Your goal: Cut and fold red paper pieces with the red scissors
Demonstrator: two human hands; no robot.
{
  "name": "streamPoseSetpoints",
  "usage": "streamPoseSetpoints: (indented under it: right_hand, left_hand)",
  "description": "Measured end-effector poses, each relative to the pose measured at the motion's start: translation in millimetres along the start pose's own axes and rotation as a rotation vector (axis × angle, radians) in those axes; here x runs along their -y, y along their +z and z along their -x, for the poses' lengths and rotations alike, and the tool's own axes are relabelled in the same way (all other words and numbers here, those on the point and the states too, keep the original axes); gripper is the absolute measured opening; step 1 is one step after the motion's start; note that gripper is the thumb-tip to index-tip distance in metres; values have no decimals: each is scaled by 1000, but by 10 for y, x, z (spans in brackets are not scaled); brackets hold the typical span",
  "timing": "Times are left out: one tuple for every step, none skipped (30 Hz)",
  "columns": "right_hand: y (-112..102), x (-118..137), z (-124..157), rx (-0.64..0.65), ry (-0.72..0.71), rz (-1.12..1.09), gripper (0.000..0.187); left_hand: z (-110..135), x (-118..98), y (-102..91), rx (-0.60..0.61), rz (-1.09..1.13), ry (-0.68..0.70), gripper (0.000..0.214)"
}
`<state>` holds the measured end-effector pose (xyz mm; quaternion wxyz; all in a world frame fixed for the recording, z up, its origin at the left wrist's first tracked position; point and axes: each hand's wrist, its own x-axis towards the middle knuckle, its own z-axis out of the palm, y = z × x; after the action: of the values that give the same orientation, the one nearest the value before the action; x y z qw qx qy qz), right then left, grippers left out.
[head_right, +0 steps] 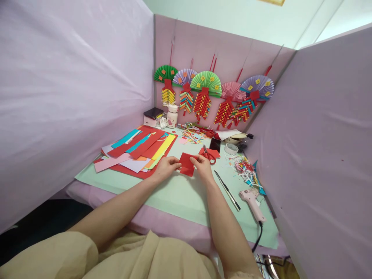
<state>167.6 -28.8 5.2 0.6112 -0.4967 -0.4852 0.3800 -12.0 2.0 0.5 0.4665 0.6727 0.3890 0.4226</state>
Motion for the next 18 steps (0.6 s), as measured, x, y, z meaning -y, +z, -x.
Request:
streamPoseSetpoints:
  right_hand:
    - [2, 2, 4, -7, -11, -18, 30]
    - [3, 5, 8, -16, -26, -29, 29]
    - [1, 10, 13, -24, -41, -28, 28]
    - [-3, 15, 16, -29, -54, -17, 27]
    - [-7, 19, 19, -32, -62, -2, 27]
    - [-12, 20, 19, -32, -63, 10, 28]
    - [-14, 19, 19, -33, -59, 14, 28]
    - [-15, 16, 17, -33, -54, 13, 29]
    - [-14, 11, 14, -30, -48, 7, 30]
    - [-11, 4, 11, -26, -42, 2, 31]
    - [-6, -2, 8, -22, -36, 0, 32]
    - [-2, -7, 6, -21, -33, 1, 33]
    - [2, -9, 5, -22, -35, 4, 33]
    - [5, -8, 7, -24, -41, 9, 33]
    - [5, -3, 10, -28, -52, 12, 33]
    - [3, 5, 14, -33, -66, 16, 31]
    - [0, 17, 20, -35, -79, 20, 30]
    - [-4, 31, 27, -36, -92, 25, 29]
  left_hand:
    - [4, -10, 2, -2, -1, -2, 14]
    - [6, -19, 6, -1, 1, -7, 14]
    - [7, -28, 10, 6, 7, -14, 15]
    - [7, -37, 14, 15, 21, -24, 15]
    - [7, -48, 17, 21, 42, -36, 16]
    - [8, -61, 18, 27, 63, -48, 18]
    - [11, -78, 15, 29, 79, -57, 19]
    - [16, -97, 10, 27, 84, -61, 19]
    - [22, -119, 2, 19, 78, -58, 18]
    - [29, -141, -7, 7, 63, -50, 17]
    - [35, -161, -16, -6, 46, -37, 16]
    - [42, -177, -23, -23, 32, -22, 15]
    - [46, -187, -28, -38, 24, -9, 15]
    - [49, -191, -29, -48, 19, 0, 14]
    - [50, -187, -27, -52, 15, 6, 15]
    - [49, -176, -20, -48, 11, 8, 15]
    - [47, -160, -11, -37, 10, 7, 15]
    - [43, -141, 1, -21, 11, 7, 16]
